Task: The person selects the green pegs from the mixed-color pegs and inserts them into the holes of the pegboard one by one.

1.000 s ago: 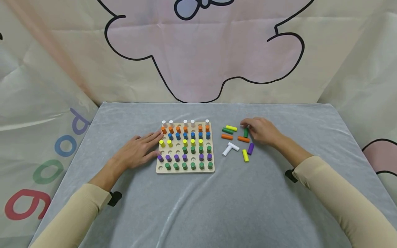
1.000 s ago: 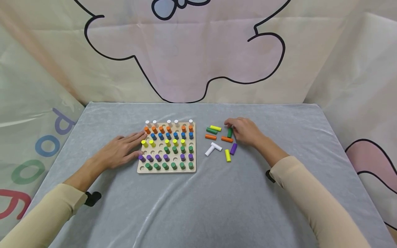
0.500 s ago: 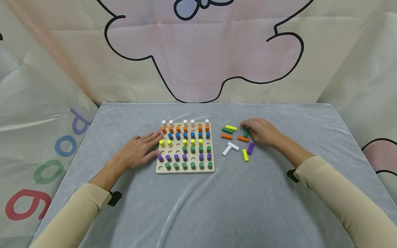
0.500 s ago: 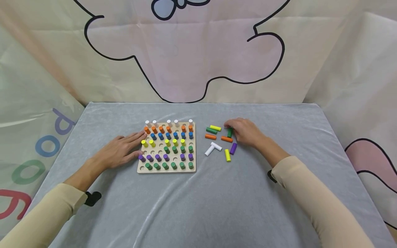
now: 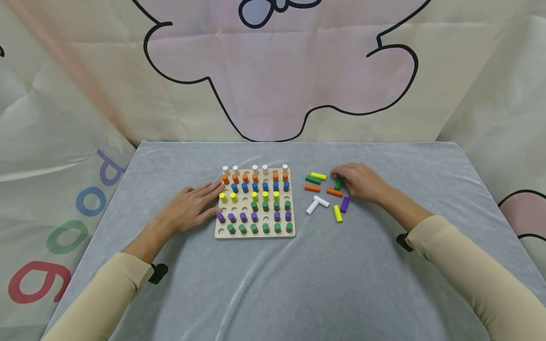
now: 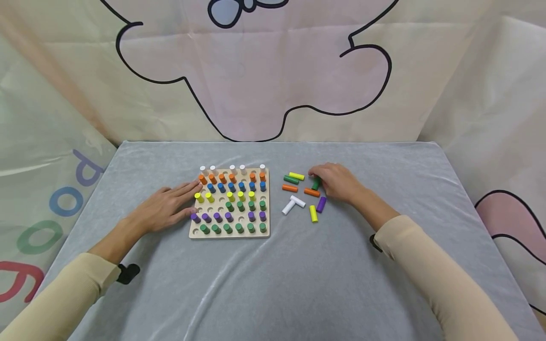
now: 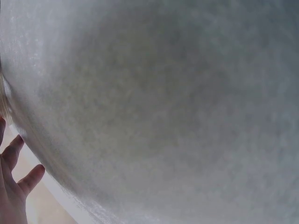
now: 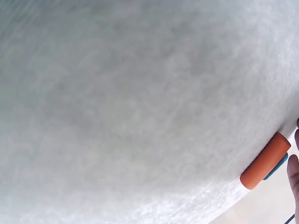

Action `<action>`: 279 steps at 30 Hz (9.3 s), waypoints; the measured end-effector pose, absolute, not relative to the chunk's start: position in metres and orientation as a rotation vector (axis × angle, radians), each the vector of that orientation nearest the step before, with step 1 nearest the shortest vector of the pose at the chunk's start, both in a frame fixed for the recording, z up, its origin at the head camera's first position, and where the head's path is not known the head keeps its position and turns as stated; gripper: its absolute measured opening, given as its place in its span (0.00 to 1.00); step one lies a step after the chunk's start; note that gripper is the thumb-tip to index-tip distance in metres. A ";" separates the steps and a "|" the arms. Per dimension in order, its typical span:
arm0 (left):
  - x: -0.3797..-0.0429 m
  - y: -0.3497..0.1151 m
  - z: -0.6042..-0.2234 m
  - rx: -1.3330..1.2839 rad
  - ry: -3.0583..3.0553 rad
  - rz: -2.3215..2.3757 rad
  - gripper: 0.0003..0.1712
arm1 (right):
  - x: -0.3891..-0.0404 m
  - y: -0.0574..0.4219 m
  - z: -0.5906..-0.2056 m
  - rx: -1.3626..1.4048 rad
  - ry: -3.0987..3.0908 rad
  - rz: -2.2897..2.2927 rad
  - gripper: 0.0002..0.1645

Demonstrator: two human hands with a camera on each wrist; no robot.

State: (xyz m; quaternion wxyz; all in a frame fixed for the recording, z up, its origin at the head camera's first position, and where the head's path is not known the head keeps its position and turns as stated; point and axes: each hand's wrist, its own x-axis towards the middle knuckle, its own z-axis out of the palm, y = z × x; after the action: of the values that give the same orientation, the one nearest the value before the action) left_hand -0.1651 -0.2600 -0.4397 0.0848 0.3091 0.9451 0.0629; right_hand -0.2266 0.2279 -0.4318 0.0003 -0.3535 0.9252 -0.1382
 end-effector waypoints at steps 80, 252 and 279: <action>-0.165 -0.260 -0.441 0.922 2.822 0.178 0.43 | -0.185 0.113 -0.376 -1.726 2.893 -0.814 0.21; -0.165 -0.263 -0.443 0.948 2.831 0.178 0.42 | -0.222 0.175 -0.424 -0.918 2.973 -0.582 0.22; -0.165 -0.263 -0.443 0.941 2.835 0.181 0.42 | -0.222 0.171 -0.422 -0.836 2.942 -0.477 0.25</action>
State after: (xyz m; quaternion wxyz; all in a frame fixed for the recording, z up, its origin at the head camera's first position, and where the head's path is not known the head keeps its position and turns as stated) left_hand -0.1648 -0.2634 -0.4432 0.0746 0.3137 0.9447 0.0602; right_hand -0.2216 0.1709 -0.4222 0.0230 -0.2699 0.9502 -0.1540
